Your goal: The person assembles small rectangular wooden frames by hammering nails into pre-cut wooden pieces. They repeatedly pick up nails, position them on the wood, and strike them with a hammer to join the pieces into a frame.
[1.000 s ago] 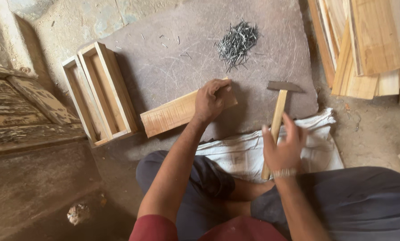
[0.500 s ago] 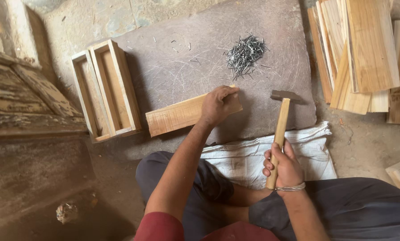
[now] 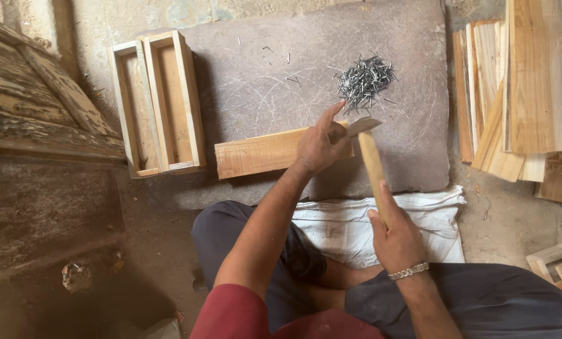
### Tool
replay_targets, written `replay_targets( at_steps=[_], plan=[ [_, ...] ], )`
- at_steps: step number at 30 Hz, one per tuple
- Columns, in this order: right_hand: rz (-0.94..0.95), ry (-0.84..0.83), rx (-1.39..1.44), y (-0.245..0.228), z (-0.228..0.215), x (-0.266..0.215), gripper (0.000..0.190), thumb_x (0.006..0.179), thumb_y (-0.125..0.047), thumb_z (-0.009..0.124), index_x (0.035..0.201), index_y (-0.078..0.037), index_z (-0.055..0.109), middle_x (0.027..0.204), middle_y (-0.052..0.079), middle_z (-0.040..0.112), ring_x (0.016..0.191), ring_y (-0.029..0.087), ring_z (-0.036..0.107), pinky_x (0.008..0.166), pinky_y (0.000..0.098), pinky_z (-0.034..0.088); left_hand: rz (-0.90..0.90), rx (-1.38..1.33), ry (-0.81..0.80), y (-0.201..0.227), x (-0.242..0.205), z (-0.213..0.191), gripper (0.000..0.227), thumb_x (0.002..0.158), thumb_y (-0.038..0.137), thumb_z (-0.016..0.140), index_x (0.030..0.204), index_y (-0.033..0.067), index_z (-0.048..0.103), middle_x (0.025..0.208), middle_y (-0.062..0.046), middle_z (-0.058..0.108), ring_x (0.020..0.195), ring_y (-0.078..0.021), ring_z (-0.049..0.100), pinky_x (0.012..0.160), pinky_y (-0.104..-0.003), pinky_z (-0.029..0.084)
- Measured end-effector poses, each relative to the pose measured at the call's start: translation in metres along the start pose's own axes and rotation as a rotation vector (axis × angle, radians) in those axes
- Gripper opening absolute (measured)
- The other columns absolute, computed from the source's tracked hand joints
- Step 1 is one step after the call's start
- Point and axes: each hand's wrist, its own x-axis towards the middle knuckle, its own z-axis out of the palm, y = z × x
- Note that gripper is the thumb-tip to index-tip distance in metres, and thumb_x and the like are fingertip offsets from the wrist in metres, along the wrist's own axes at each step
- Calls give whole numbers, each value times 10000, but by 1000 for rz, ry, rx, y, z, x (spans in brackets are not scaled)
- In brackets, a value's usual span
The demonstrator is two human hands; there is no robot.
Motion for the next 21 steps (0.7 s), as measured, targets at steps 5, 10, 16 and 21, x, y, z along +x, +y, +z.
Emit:
replay_targets(
  at_steps=[5,10,16,21],
  plan=[
    [-158,232,196,11,-14,0,543,1005,-247,650,1498,-63,514,1081,188,746,789,240,727,592,368,573,-24,17,-17,-4,2,5,950,872,183,768,1612,242,176,1052,0,798,987,-243,759,939,-399,570],
    [-305,330,116,6,-6,-5,541,1033,-225,661,1522,-58,501,905,150,708,749,225,673,591,388,543,-3,21,-6,-3,7,1,999,860,156,783,1607,215,123,1035,-26,801,1008,-243,754,976,-405,554],
    [-210,147,20,6,-1,-1,576,962,-163,683,1503,-23,542,885,174,715,746,243,685,578,370,543,-95,-74,-66,0,2,2,1008,881,139,743,1631,194,72,1066,-65,784,979,-222,766,965,-370,586],
    [-418,470,233,15,-25,-8,463,1012,-91,689,1443,13,555,816,94,685,650,142,641,478,311,468,-33,-178,46,-8,5,1,851,877,35,612,1587,153,158,1103,-115,675,973,-258,722,929,-401,586]
  ],
)
